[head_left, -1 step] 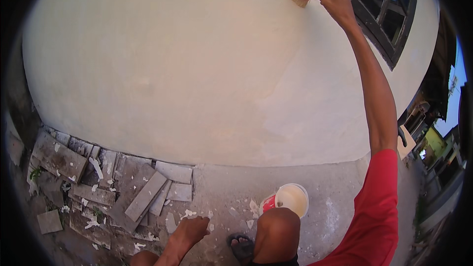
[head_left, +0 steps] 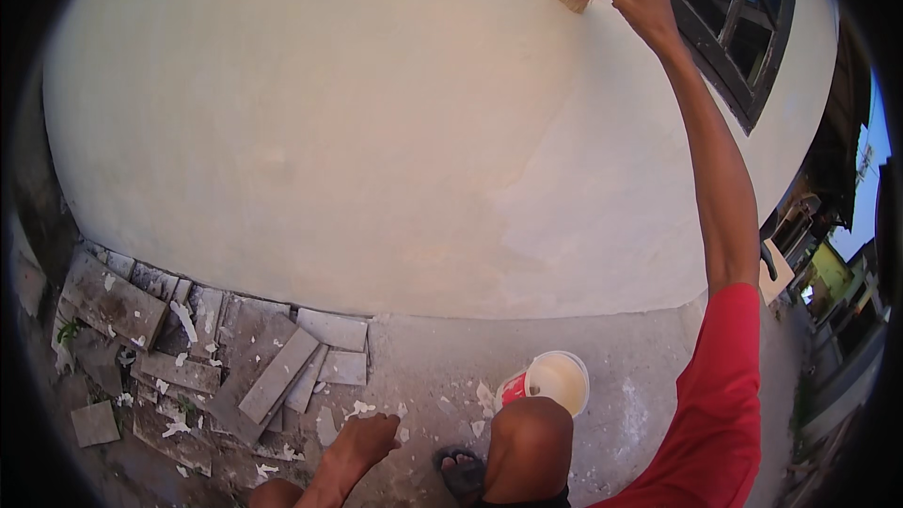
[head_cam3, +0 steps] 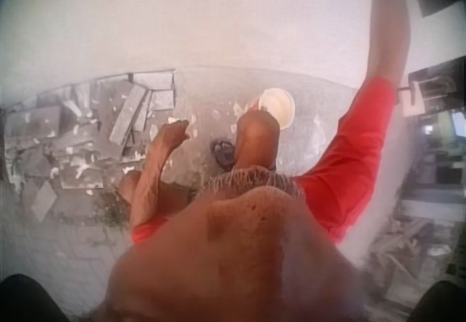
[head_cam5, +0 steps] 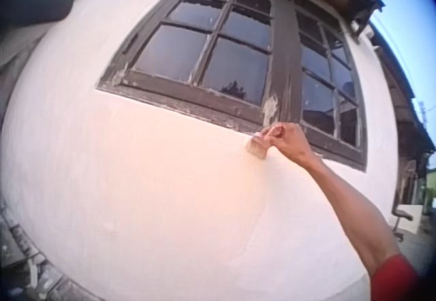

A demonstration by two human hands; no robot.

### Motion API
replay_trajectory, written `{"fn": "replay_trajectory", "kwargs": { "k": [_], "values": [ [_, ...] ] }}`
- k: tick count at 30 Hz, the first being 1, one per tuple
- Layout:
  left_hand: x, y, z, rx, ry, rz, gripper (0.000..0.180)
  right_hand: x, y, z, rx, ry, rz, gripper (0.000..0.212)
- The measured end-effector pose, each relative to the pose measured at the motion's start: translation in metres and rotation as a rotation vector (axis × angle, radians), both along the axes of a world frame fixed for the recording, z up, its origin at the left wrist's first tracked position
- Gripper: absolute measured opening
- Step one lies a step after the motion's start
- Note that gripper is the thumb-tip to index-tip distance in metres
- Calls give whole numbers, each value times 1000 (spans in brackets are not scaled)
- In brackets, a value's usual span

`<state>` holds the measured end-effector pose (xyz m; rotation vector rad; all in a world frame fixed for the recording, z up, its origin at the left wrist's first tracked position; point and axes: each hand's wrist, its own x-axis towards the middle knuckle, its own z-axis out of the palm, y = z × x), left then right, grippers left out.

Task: The person paints an exterior wall using a paintbrush, repeatedly dipping the brush into a bucket of paint and brushing the paint onto the wall.

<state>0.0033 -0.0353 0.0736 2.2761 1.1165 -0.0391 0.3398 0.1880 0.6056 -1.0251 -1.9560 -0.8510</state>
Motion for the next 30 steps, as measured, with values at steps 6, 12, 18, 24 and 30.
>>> {"fn": "replay_trajectory", "kwargs": {
  "k": [6, 12, 18, 24, 30],
  "values": [
    [-2, -1, 0, 1, 11, 6, 38, -6, -9, 7, 99, -21, 87, 23],
    [4, -1, 10, 0, 24, 3, 40, -23, 0, -64, 431, -361, -14, 31],
    [1, -6, 3, 95, -71, -4, 31, -39, -15, -222, 113, -543, -14, 33],
    [0, -7, 4, 75, -79, 9, 30, -36, -22, -209, -166, -318, 90, 15],
    [-2, -6, 3, 82, -69, 16, 30, -23, -14, -67, 168, 15, -129, 18]
  ]
}}
